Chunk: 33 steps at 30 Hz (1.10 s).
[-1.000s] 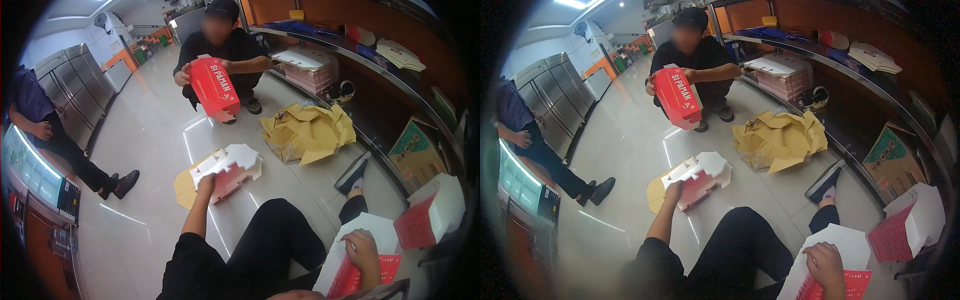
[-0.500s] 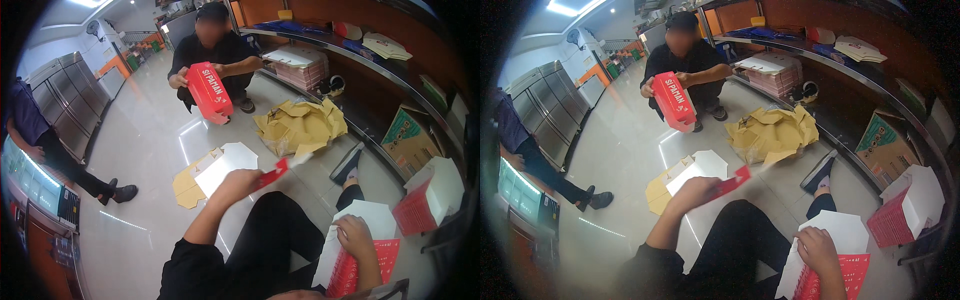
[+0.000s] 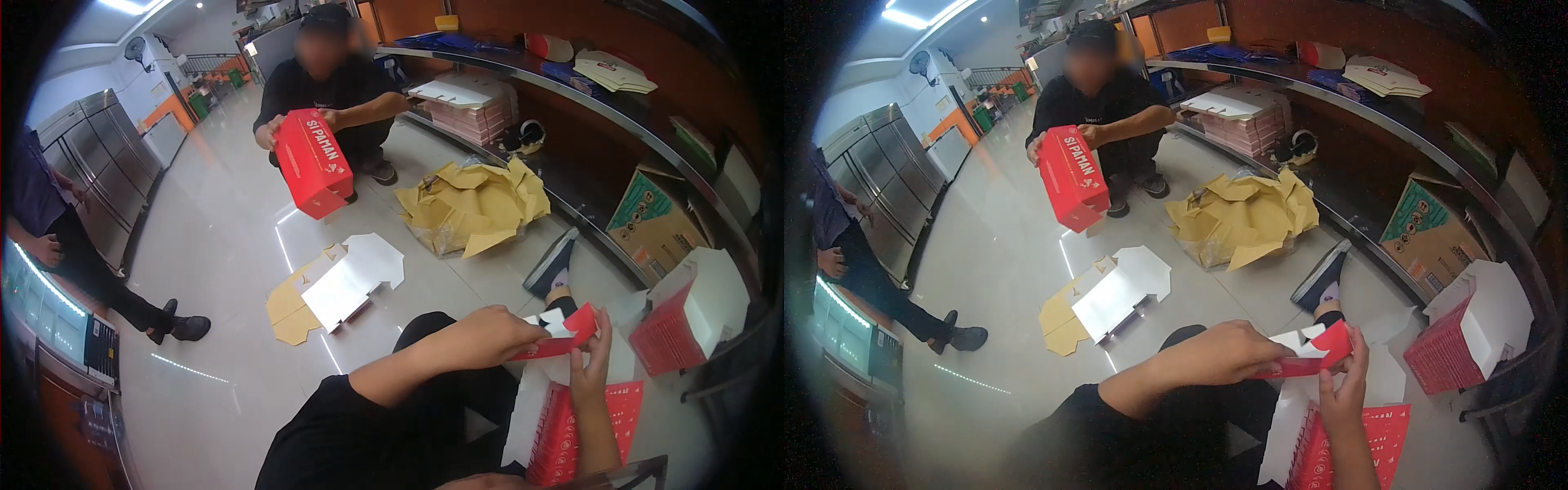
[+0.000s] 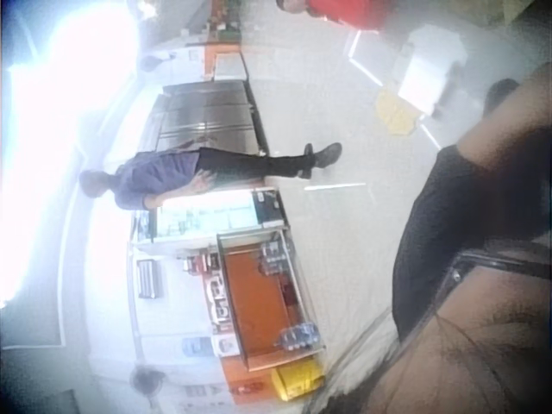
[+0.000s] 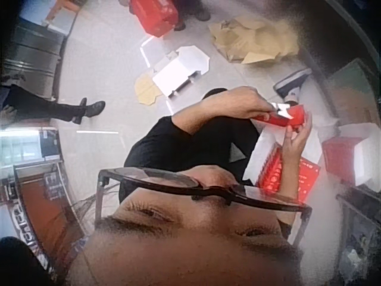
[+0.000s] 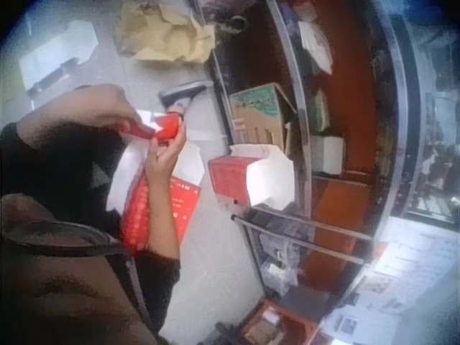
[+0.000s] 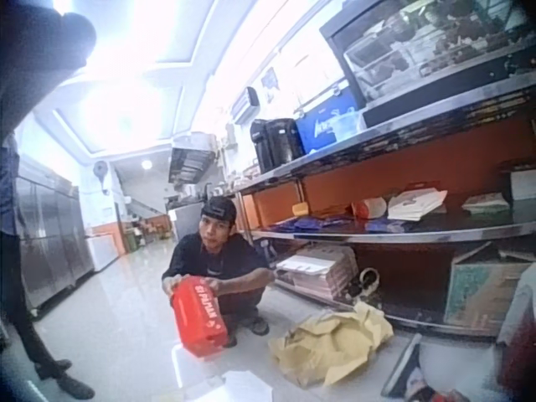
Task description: The person sits on the floor and assembles red and white cardboard boxes by folding the flat pieces into shape. They repeatedly pick up a flat box, fold the sides, and stack the finished boxes into a pile.
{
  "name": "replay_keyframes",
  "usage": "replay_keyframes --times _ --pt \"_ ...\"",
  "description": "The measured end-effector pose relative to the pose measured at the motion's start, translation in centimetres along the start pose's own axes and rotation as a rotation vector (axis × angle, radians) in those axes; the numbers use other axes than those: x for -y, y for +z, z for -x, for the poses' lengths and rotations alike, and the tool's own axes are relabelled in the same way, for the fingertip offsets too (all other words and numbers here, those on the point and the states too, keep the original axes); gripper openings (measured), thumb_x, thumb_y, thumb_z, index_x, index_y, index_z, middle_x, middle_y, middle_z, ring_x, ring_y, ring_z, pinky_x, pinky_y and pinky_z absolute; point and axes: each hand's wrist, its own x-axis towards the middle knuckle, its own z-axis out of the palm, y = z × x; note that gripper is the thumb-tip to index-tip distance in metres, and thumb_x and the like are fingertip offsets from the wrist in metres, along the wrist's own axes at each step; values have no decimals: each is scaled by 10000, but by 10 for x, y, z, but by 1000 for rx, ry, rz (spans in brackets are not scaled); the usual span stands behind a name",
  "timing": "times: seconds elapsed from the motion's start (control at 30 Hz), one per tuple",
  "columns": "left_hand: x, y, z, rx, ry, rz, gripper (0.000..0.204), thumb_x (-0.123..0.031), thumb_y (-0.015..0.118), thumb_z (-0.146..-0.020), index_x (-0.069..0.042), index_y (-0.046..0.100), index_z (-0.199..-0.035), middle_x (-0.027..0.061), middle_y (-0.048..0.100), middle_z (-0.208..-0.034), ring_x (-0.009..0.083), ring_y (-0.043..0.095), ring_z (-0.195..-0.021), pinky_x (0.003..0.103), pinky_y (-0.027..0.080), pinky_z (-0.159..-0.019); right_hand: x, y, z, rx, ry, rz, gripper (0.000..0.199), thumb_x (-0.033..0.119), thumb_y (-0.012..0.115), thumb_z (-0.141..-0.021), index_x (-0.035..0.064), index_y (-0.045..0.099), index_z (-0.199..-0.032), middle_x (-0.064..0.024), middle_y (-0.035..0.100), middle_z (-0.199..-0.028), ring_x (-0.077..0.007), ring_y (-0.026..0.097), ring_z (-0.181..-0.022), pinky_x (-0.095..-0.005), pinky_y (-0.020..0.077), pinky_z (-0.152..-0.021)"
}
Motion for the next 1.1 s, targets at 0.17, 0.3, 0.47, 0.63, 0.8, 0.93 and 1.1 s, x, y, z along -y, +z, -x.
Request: replay_keyframes --times 0.17,0.3,0.47,0.63,0.8,0.93,1.1 --pt "-4 0 -10 -45 -132 -18 376 -184 577 -787 -171 500 -1155 138 597 -744 316 567 -670 396 441 -625 3 -3 -2 -93 209 -219 607 196 530 -822 48 232 -1330 -121 367 -1174 -191 501 -957 -308 428 -824" --pt "11 7 -8 -109 -218 49 415 -223 589 -785 -180 484 -1184 155 581 -693 347 544 -604 404 447 -602 -23 0 2 -123 146 -281 351 -3 510 -809 42 385 -1134 -70 385 -1040 -167 487 -954 -296 428 -828" --pt "12 40 -9 -799 243 -688 364 -96 718 -626 -95 573 -960 57 551 -738 213 538 -644 342 409 -539 -14 -3 -6 -294 -95 -225 227 -11 540 -815 46 388 -973 -97 426 -1044 -165 467 -959 -295 403 -857" --pt "-4 89 3 -121 -88 570 330 -140 673 -711 -73 518 -994 60 531 -936 228 535 -857 354 453 -734 -14 -5 -2 -437 -117 -238 230 49 559 -824 49 383 -973 -109 458 -1015 -181 469 -955 -305 404 -836" --pt "10 83 -14 -321 -410 1975 487 -408 511 -843 -116 367 -1205 100 477 -1184 253 414 -1162 501 350 -935 -9 -7 9 -139 -312 80 231 113 612 -779 71 438 -925 -122 509 -956 -237 507 -888 -346 424 -798" --pt "21 78 -21 -488 -436 2063 481 -362 506 -854 -54 355 -1192 126 482 -1154 247 462 -1114 442 391 -926 11 -5 6 316 -601 618 168 148 684 -638 88 534 -684 -90 569 -901 -241 548 -747 -369 440 -643" --pt "21 79 -27 -678 -519 2080 367 -271 518 -850 -34 400 -1104 92 514 -1071 194 532 -993 353 458 -858 15 4 6 455 -249 436 238 261 559 -756 87 484 -612 -59 477 -637 -215 477 -571 -367 386 -525"
